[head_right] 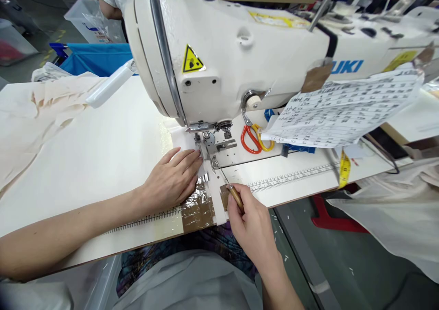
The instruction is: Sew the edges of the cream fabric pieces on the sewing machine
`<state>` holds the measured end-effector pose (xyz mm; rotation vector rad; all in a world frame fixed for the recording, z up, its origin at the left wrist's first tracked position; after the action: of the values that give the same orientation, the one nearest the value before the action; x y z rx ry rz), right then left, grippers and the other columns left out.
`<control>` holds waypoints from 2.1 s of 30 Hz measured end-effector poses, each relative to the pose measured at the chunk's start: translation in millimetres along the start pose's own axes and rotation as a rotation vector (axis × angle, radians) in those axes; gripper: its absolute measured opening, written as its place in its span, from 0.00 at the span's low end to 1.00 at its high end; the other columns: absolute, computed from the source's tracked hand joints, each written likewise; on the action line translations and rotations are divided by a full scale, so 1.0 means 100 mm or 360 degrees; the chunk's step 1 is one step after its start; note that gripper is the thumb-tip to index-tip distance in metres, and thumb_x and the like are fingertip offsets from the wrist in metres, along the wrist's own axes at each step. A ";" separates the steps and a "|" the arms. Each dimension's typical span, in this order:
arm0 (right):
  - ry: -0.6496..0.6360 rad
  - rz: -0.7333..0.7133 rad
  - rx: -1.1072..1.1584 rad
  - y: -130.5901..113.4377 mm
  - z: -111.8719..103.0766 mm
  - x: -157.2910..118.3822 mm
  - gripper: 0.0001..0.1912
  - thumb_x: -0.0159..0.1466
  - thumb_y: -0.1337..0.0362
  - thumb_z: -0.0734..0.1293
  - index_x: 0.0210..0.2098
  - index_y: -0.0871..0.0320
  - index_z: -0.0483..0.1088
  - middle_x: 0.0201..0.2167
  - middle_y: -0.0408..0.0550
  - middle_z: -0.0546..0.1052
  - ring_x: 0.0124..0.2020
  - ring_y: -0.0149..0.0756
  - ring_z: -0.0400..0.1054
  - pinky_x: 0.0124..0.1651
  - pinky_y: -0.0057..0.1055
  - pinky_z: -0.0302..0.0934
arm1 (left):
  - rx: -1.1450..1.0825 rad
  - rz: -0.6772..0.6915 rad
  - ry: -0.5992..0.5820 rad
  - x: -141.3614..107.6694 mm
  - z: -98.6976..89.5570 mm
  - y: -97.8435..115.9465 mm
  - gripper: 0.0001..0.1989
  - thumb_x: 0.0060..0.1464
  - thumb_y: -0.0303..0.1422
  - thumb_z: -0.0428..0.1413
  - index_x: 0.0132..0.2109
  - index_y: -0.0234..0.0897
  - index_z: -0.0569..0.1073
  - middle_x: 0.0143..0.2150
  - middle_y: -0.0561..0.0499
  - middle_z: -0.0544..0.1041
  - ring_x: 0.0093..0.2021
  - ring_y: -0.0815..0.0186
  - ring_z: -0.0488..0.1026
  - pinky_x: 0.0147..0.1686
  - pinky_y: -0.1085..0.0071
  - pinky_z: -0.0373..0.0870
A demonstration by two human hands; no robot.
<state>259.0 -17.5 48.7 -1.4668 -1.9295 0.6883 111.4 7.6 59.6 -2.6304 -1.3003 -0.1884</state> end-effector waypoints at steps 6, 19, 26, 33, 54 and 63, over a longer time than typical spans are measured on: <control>0.0012 0.0021 0.0023 0.03 0.00 -0.02 0.09 0.71 0.61 0.60 0.46 0.56 0.69 0.26 0.41 0.75 0.20 0.28 0.66 0.23 0.21 0.58 | 0.0000 0.0010 -0.0001 -0.01 0.00 0.01 0.22 0.68 0.33 0.41 0.60 0.25 0.67 0.61 0.37 0.68 0.62 0.52 0.63 0.63 0.52 0.60; 0.0115 0.0061 0.0097 -0.02 -0.03 -0.03 0.19 0.70 0.58 0.61 0.57 0.58 0.65 0.42 0.53 0.80 0.40 0.39 0.77 0.35 0.28 0.69 | -0.0062 -0.0020 -0.0011 0.02 0.04 -0.05 0.22 0.68 0.33 0.40 0.60 0.23 0.66 0.62 0.36 0.68 0.62 0.52 0.63 0.63 0.53 0.59; 0.0069 -0.0364 0.0045 -0.48 0.14 0.12 0.11 0.71 0.67 0.58 0.49 0.58 0.68 0.36 0.49 0.76 0.33 0.34 0.72 0.35 0.29 0.65 | -0.0170 -0.0101 0.0013 0.06 0.09 -0.18 0.23 0.68 0.35 0.41 0.61 0.21 0.64 0.61 0.35 0.66 0.61 0.51 0.62 0.60 0.55 0.64; 0.0154 -0.0706 -0.0388 -0.73 0.41 0.25 0.12 0.70 0.68 0.57 0.49 0.62 0.69 0.34 0.50 0.76 0.32 0.34 0.71 0.29 0.27 0.62 | -0.0289 -0.0143 0.0029 0.10 0.11 -0.30 0.21 0.65 0.32 0.44 0.58 0.20 0.66 0.55 0.37 0.69 0.53 0.53 0.65 0.53 0.58 0.69; 0.0037 -0.0576 -0.1153 -0.77 0.68 0.35 0.19 0.67 0.73 0.60 0.57 0.64 0.68 0.37 0.52 0.78 0.24 0.33 0.71 0.23 0.31 0.57 | -0.0365 -0.0187 0.0116 0.08 0.11 -0.41 0.20 0.66 0.32 0.42 0.58 0.24 0.67 0.54 0.38 0.70 0.52 0.54 0.66 0.51 0.55 0.70; -0.0113 -0.0416 -0.1015 -0.72 0.61 0.33 0.18 0.67 0.69 0.61 0.56 0.60 0.66 0.39 0.51 0.76 0.28 0.37 0.73 0.25 0.31 0.61 | -0.0196 -0.0029 0.0320 0.05 -0.03 -0.42 0.18 0.65 0.30 0.43 0.56 0.29 0.69 0.55 0.40 0.73 0.53 0.53 0.70 0.48 0.57 0.70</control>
<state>160.8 -6.5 64.3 -1.5017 -2.4763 -0.0093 80.7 35.4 68.7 -2.6176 -1.2823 -0.5374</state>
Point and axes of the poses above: each hand's wrist, its own x-axis towards the middle knuckle, its own z-axis out of the palm, y = z × x, the point moved 10 cm from there along x, towards the middle knuckle
